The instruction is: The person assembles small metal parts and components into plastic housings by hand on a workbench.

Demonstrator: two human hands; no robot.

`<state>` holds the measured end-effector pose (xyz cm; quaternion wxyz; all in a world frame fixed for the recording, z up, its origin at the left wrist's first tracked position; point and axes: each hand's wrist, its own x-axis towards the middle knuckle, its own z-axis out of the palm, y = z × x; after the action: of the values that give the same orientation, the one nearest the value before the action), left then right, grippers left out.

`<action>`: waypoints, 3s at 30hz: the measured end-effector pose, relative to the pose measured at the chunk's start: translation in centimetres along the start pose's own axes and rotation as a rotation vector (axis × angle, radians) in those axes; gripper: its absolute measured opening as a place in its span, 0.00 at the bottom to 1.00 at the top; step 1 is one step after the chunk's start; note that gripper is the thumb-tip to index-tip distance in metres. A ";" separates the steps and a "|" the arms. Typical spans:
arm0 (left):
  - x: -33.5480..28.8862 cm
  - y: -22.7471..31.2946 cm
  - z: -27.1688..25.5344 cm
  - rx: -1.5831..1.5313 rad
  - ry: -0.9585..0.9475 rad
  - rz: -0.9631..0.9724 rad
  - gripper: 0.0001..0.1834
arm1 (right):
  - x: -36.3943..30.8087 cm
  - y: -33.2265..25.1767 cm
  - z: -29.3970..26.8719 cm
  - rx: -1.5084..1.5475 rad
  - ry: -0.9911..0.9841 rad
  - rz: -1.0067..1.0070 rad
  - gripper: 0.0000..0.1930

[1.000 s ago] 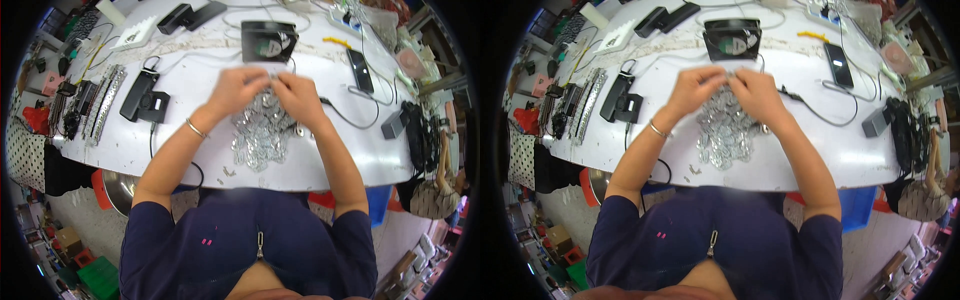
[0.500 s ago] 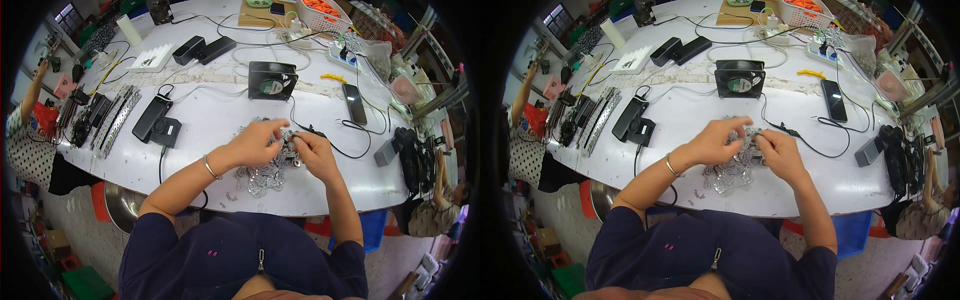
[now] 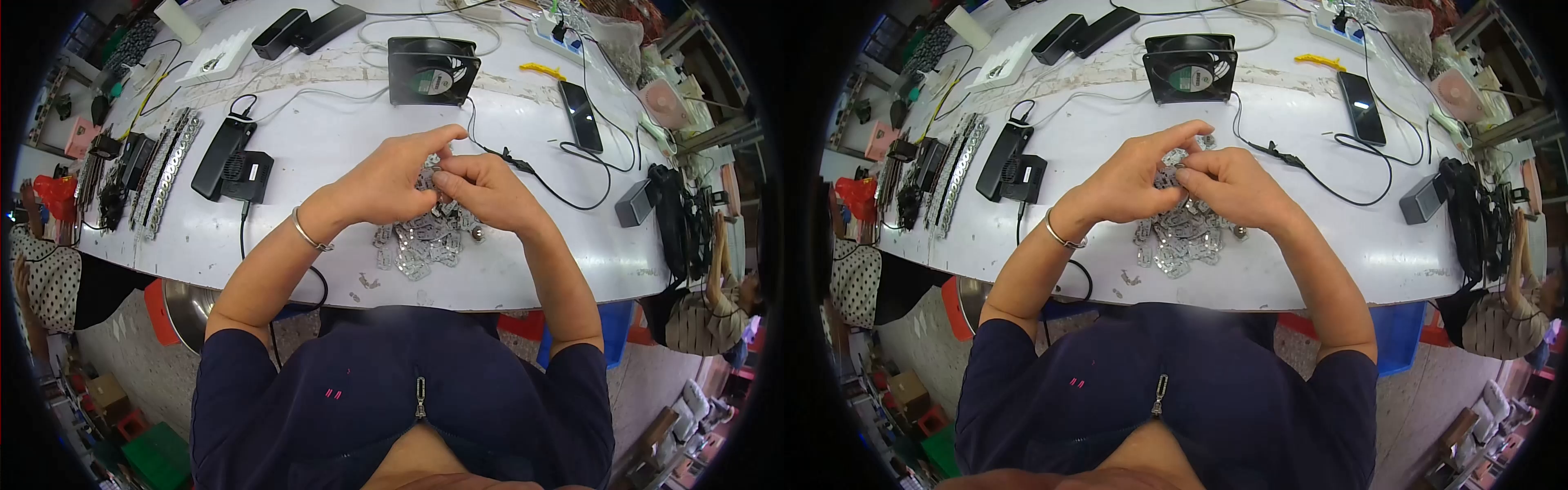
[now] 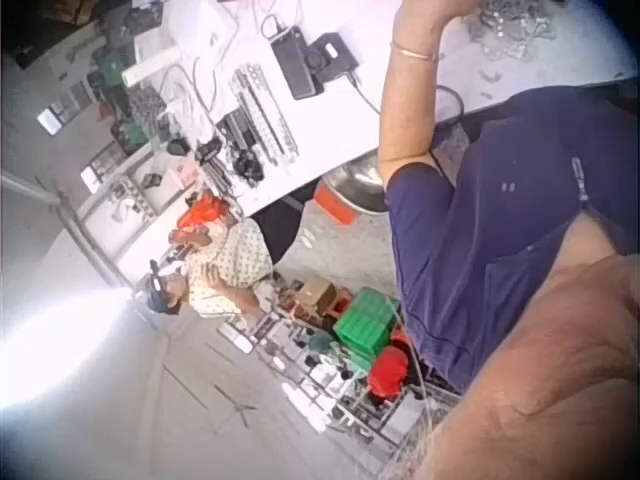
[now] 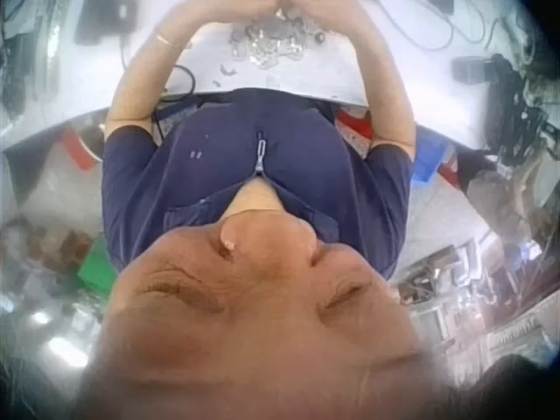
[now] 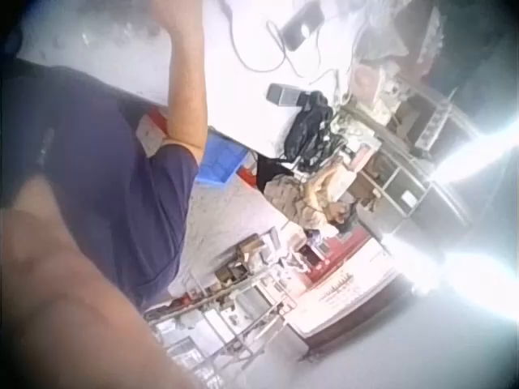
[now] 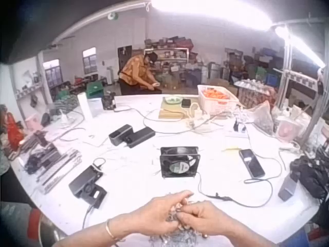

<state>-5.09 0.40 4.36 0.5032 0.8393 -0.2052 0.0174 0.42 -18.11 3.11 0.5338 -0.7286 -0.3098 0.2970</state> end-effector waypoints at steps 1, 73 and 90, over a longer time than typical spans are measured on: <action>0.0 0.0 0.0 -0.005 -0.003 -0.003 0.37 | -0.1 0.2 0.0 -0.022 0.005 -0.014 0.13; 3.1 -5.9 -2.5 0.681 0.330 0.273 0.13 | 6.5 1.3 -2.5 0.018 0.238 0.077 0.10; 4.9 -8.9 -2.4 0.595 0.517 0.259 0.08 | 9.7 2.4 -2.6 -0.088 0.357 -0.016 0.13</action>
<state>3.06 4.47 -0.73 0.2671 0.8834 -0.1618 0.3493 8.86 -12.79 0.44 0.5505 -0.7898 -0.2286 0.1447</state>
